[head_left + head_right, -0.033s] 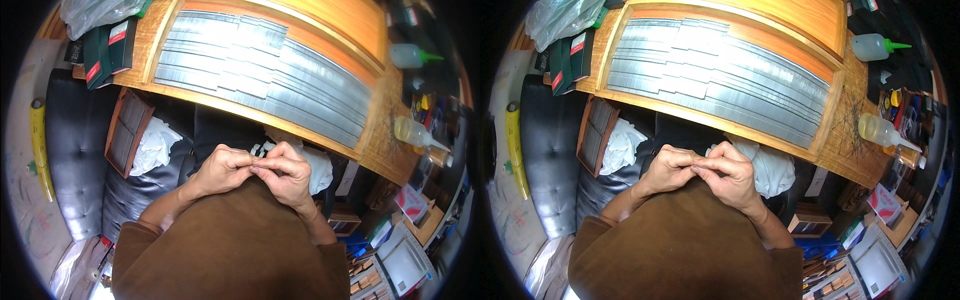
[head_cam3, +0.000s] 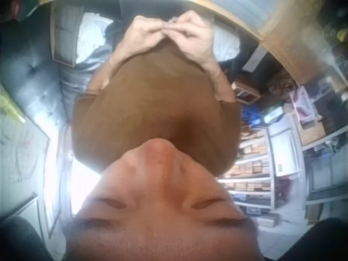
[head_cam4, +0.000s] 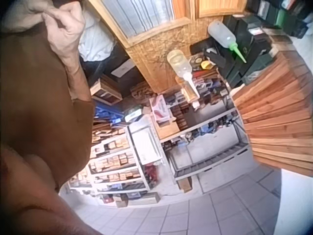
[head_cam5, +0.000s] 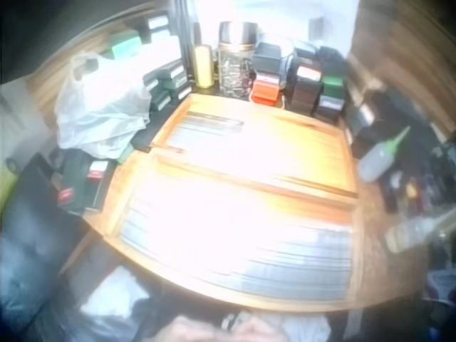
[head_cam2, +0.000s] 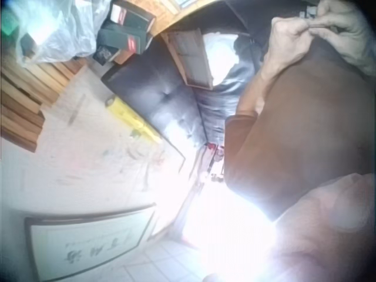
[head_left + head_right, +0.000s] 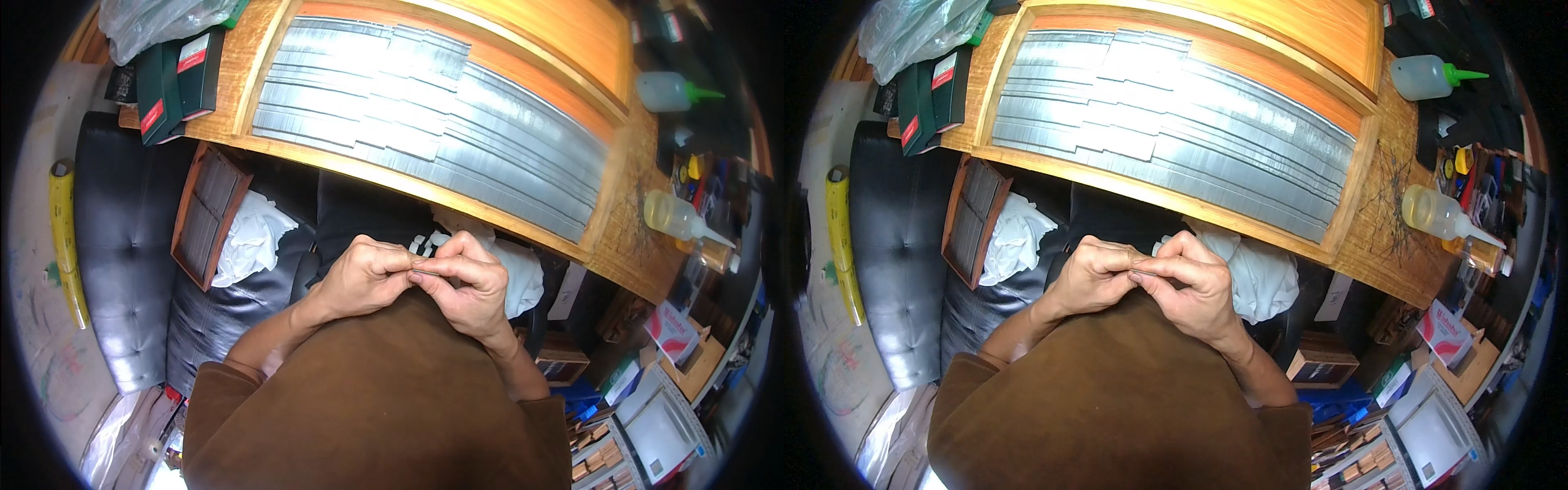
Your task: The person repeatedly picks up small rectangular metal pieces from a wooden tray, aligns them by hand, and places them back into the tray. The hands manipulate the pieces one at a time, checking alignment and stacking them in rows.
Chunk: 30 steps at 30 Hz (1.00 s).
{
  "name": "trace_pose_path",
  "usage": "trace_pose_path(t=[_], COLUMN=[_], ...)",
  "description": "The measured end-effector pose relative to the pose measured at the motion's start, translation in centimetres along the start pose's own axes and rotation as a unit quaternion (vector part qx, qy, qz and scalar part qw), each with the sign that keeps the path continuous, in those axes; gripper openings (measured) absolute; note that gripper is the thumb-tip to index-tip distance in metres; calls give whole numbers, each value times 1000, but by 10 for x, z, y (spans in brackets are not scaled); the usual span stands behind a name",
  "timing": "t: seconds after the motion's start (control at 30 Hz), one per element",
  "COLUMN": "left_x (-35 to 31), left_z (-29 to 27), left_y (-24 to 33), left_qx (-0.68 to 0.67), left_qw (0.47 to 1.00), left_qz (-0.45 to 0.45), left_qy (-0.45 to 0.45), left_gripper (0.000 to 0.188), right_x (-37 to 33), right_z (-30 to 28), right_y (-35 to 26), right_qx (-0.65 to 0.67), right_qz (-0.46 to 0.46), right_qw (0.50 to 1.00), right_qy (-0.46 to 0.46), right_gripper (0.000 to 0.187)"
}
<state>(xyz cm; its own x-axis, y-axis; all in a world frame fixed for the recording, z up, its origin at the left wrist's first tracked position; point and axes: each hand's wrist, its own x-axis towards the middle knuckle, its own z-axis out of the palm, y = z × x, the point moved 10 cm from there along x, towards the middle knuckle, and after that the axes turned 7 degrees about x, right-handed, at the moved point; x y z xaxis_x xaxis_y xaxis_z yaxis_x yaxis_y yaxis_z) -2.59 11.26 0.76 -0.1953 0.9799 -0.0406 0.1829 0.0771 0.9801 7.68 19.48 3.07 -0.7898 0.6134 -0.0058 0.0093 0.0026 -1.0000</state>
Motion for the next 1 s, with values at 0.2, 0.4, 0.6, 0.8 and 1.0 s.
trace_pose_path(t=[0.2,0.4,0.6,0.8,1.0], left_x=[1,1,3,4,2], left_z=[-1,-1,6,2,4], left_y=[4,6,6,0,-1], left_qx=[3,4,15,-42,-2], left_qw=[1000,1000,999,999,999], left_qz=[11,18,5,-10,10], left_qy=[1,5,-41,-25,-38], left_gripper=[21,19,14,18,14], right_x=[-1,-2,-11,-6,-14], right_z=[0,1,-3,-19,-2], right_y=[0,-14,-9,-15,-9], right_qx=[8,-33,-23,-4,-35], right_qz=[-10,-87,-72,-57,-20], right_qw=[1000,996,996,996,999], right_qy=[5,14,53,67,30], right_gripper=[23,17,19,45,27])
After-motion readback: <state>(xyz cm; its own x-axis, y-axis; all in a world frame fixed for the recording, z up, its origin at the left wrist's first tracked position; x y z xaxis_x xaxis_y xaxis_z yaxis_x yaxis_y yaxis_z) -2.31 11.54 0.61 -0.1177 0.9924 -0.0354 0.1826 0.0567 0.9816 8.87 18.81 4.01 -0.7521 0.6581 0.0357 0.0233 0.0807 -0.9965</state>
